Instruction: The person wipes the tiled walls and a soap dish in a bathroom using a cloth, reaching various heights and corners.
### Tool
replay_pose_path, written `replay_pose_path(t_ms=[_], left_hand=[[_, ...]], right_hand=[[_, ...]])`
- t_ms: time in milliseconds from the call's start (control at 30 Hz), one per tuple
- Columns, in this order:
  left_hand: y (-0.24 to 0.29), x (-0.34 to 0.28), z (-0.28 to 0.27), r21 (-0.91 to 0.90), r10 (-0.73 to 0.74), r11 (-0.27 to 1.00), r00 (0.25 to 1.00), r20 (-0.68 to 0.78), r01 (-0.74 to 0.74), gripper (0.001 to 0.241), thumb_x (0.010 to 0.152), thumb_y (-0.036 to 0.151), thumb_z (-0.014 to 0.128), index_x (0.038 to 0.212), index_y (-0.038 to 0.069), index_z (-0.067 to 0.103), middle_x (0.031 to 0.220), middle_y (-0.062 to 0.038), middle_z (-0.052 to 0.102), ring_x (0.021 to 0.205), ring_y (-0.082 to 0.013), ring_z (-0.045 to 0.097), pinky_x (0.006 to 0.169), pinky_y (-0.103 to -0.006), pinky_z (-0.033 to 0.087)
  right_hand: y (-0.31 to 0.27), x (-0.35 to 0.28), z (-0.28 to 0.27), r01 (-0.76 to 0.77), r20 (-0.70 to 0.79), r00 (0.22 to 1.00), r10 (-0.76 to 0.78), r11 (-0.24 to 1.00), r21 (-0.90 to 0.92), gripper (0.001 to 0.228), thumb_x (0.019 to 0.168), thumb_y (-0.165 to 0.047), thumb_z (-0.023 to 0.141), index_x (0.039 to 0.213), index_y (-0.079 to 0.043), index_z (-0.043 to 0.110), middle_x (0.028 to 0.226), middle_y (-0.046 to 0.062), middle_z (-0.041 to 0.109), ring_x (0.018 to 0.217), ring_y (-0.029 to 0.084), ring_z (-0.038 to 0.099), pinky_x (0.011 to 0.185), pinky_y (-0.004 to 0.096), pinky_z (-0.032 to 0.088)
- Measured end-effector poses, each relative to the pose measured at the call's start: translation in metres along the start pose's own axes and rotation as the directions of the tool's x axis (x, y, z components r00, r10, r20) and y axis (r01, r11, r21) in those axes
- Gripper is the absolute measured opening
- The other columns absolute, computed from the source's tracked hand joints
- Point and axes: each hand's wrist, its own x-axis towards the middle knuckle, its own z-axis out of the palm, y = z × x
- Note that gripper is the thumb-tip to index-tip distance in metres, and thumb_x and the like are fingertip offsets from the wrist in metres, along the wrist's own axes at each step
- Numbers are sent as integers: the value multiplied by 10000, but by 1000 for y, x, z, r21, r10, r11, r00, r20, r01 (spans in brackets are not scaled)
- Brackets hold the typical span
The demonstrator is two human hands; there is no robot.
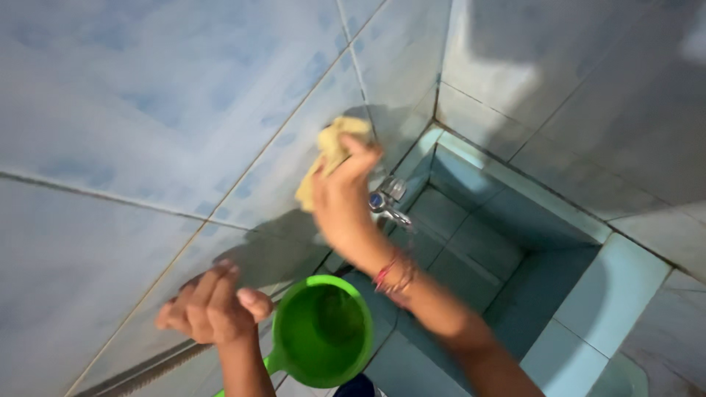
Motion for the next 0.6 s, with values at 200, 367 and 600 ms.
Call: replay_pose_path(t_ms=[200, 367, 600], left_hand=[[-4, -17, -16, 97, -73, 993, 997, 21, 71, 222, 977, 280, 503, 967, 118, 655, 940, -10, 668, 836, -225, 517, 810, -415, 353], [-10, -22, -28, 122, -96, 988, 995, 14, 94, 213, 968, 262, 515, 962, 120, 674, 937, -4, 669, 831, -233, 511, 801, -409, 368], [-19, -30, -43, 77, -168, 984, 984, 60, 163, 169, 973, 216, 528, 962, 109, 659, 953, -23, 676, 864, -259, 510, 829, -402, 394]], right_hand=[[-35, 1, 8, 126, -132, 979, -156, 969, -211, 421, 1020, 2, 577, 1263, 63, 238, 1387, 358, 339, 1263, 464, 505, 1153, 513, 405], [32, 21, 2, -139, -199, 977, 78, 940, -312, 428, 1008, -24, 608, 1337, 80, 355, 1282, 283, 466, 1182, 452, 575, 1037, 514, 456], [207, 45, 1, -202, -136, 979, 153, 838, -507, 454, 813, -23, 640, 1128, 186, 388, 1181, 339, 453, 1114, 494, 518, 1002, 531, 418]])
